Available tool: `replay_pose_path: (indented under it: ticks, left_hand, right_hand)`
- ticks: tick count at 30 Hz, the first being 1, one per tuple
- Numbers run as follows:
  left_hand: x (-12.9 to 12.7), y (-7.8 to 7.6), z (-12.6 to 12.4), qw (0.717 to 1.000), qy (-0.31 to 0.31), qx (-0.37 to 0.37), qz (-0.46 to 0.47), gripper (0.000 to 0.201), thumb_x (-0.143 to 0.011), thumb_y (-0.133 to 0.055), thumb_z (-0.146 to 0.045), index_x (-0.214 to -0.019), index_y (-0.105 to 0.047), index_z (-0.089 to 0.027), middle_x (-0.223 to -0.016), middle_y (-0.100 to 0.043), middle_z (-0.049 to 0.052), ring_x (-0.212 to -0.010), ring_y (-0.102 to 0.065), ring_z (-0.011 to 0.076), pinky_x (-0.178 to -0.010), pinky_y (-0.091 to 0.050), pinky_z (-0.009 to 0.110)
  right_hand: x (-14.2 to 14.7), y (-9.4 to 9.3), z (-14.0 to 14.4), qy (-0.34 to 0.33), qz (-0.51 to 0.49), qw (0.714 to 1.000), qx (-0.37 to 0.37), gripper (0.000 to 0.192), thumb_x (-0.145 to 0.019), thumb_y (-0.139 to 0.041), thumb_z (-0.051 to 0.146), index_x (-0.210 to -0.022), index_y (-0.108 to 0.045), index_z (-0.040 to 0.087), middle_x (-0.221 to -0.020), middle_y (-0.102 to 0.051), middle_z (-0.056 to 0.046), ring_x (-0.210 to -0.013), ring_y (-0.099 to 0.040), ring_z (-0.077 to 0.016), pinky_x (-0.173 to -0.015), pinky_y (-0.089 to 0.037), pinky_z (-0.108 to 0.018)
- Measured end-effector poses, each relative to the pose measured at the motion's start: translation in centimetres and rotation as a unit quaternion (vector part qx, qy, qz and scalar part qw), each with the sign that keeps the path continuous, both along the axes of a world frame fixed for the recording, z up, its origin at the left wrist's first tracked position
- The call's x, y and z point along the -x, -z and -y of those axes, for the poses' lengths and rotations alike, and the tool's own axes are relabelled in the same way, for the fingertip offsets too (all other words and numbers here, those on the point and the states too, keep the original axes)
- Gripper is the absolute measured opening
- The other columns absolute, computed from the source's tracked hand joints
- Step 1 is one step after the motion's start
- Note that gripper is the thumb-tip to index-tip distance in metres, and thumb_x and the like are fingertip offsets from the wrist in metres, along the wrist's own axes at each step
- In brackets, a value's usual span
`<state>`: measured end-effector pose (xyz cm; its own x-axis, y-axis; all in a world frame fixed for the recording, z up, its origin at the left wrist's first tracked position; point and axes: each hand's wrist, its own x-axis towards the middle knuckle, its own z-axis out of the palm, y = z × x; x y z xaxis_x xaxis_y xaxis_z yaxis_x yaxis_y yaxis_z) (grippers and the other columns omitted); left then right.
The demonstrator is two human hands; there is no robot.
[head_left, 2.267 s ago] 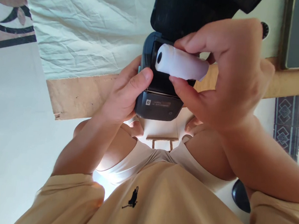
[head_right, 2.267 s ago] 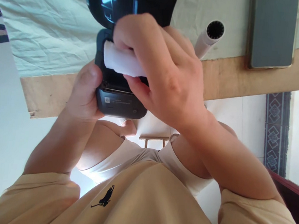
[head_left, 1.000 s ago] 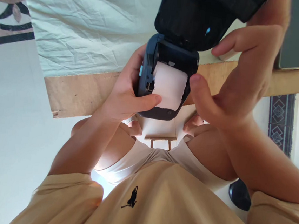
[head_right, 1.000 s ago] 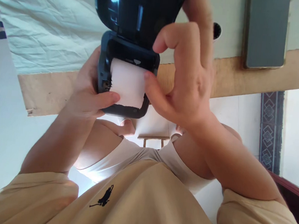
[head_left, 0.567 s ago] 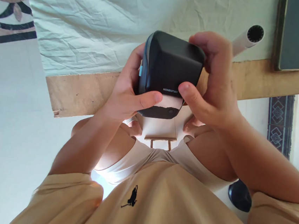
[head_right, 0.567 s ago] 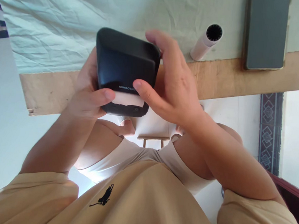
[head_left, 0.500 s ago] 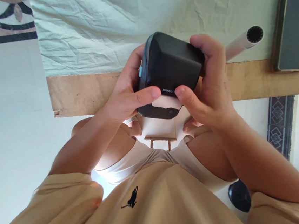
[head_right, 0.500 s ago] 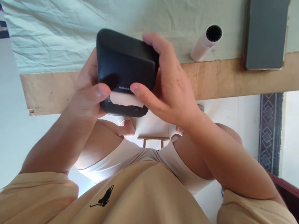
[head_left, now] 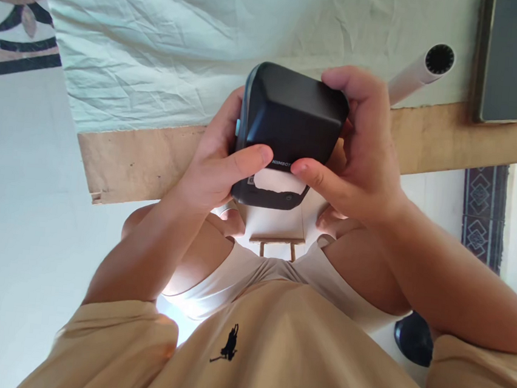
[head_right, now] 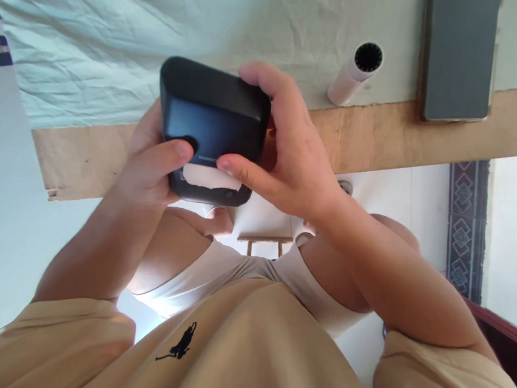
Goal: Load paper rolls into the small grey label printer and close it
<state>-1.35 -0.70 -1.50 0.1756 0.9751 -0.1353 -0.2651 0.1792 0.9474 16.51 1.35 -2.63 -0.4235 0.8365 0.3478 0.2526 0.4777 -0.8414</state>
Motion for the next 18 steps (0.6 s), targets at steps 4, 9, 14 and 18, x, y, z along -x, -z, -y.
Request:
replay_pose_path:
  ticks: [4, 9, 14, 18]
  left_hand:
    - [0.4, 0.1, -0.2, 1.000, 0.025, -0.008, 0.015, 0.039, -0.073, -0.066, -0.036, -0.106, -0.053, -0.022, -0.077, -0.052, 0.000, -0.059, -0.050, 0.0082, -0.052, -0.035, 0.020]
    - [1.0, 0.2, -0.3, 0.999, 0.041, -0.002, 0.000, 0.040, -0.076, -0.064, -0.037, -0.111, -0.050, -0.020, -0.080, -0.051, 0.001, -0.061, -0.050, 0.0073, -0.054, -0.036, 0.020]
    - [0.9, 0.0, -0.5, 0.999, 0.054, 0.001, -0.009, 0.037, -0.075, -0.063, -0.039, -0.108, -0.052, -0.024, -0.084, -0.056, 0.002, -0.065, -0.049, 0.0092, -0.055, -0.037, 0.023]
    - [0.4, -0.6, -0.3, 0.998, 0.028, 0.041, -0.026, 0.036, -0.077, -0.061, -0.038, -0.109, -0.051, -0.023, -0.087, -0.056, 0.003, -0.080, -0.058, 0.0161, -0.066, -0.041, 0.026]
  right_hand:
    - [0.0, -0.1, 0.1, 0.003, 0.006, 1.000, 0.006, 0.062, -0.076, -0.063, 0.047, -0.125, -0.033, 0.023, -0.128, -0.044, -0.005, -0.116, -0.049, -0.0164, -0.099, -0.050, -0.036]
    - [0.0, -0.2, 0.1, 0.009, 0.021, 1.000, 0.009, 0.060, -0.079, -0.059, 0.048, -0.125, -0.033, 0.022, -0.127, -0.045, -0.006, -0.115, -0.050, -0.0156, -0.101, -0.050, -0.035]
    - [0.0, 0.4, -0.2, 0.003, 0.015, 1.000, 0.021, 0.065, -0.076, -0.060, 0.051, -0.127, -0.031, 0.022, -0.126, -0.045, -0.005, -0.107, -0.052, -0.0146, -0.090, -0.053, -0.032]
    - [0.0, 0.9, -0.3, 0.000, 0.015, 0.999, 0.032, 0.066, -0.077, -0.057, 0.055, -0.128, -0.028, 0.025, -0.125, -0.045, -0.005, -0.106, -0.052, -0.0139, -0.080, -0.053, -0.028]
